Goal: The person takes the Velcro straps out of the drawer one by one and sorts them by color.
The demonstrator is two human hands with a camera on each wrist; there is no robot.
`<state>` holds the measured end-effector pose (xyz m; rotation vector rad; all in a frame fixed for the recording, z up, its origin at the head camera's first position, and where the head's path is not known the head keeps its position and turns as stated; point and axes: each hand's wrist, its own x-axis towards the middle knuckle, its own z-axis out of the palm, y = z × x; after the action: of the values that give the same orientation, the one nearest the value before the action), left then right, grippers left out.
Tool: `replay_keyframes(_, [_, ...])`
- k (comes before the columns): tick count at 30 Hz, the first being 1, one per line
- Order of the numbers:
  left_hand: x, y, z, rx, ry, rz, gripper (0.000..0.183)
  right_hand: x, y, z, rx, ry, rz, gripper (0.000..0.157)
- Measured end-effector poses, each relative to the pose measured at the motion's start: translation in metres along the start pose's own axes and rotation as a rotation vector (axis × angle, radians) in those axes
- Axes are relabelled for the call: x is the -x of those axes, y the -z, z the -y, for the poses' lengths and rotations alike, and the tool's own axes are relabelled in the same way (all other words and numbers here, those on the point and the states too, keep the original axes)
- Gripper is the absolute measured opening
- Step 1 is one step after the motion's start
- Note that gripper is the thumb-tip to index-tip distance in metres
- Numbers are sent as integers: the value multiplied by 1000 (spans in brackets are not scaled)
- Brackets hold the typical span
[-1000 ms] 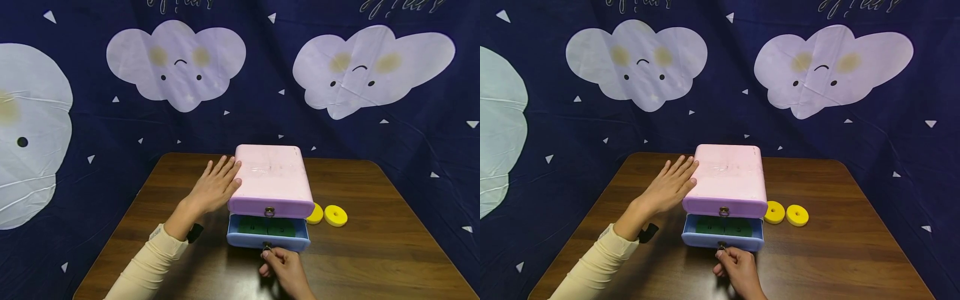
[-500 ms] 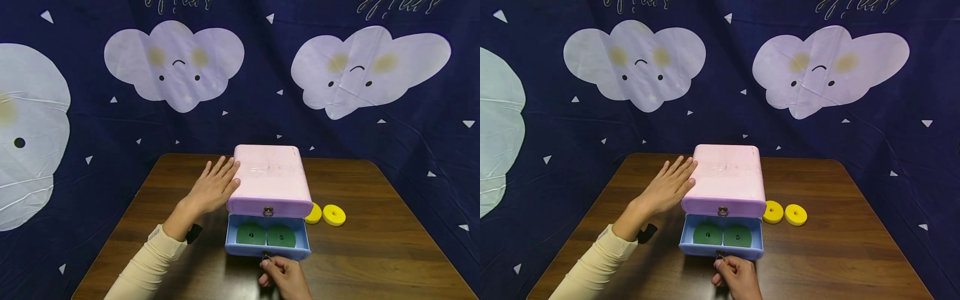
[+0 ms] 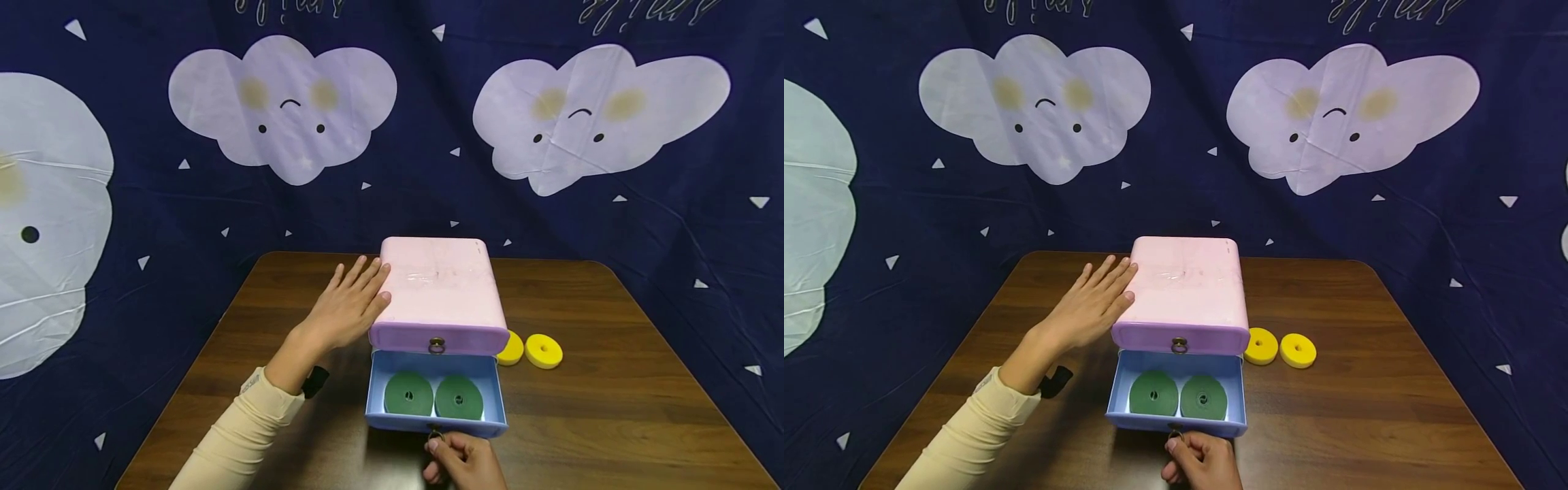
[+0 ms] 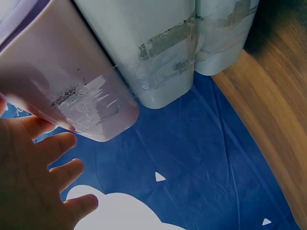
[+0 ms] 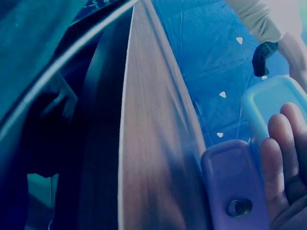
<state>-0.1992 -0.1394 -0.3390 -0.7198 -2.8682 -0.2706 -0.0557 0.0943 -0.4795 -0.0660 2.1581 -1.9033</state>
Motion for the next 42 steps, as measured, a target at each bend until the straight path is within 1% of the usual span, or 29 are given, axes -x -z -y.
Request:
replay_keyframes(4, [0, 0, 0, -4, -1, -4, 56, 4, 0, 1, -10, -36, 15, 41])
replay_keyframes(7, [0, 0, 0, -1, -6, -13, 56, 7, 0, 2, -5, -57, 8, 42])
replay_keyframes(14, [0, 0, 1, 10, -10, -22, 56, 12, -2, 3, 41, -58, -17, 31])
replay_keyframes(17, [0, 0, 1, 9, -12, -27, 56, 14, -3, 3, 52, -71, -25, 30])
replay_keyframes(20, [0, 1, 0, 7, -11, -25, 56, 16, -4, 2, 26, -94, -25, 32])
replay_keyframes(23, [0, 1, 0, 6, -5, -16, 56, 18, -4, 0, -14, -106, -9, 35])
replay_keyframes(27, [0, 1, 0, 7, -3, -13, 56, 20, -5, 2, -7, -86, -7, 33])
replay_keyframes(31, [0, 1, 0, 9, -1, -5, 57, 23, -7, 5, 17, -69, -29, 30])
replay_keyframes(35, [0, 0, 0, 9, 1, 3, 57, 24, -8, 4, 15, -50, -42, 29])
replay_keyframes(38, [0, 0, 1, 9, 0, 2, 57, 24, -8, 1, 11, -21, -43, 29])
replay_keyframes(42, [0, -1, 1, 7, -1, -3, 57, 24, -8, -4, 40, 42, -63, 24])
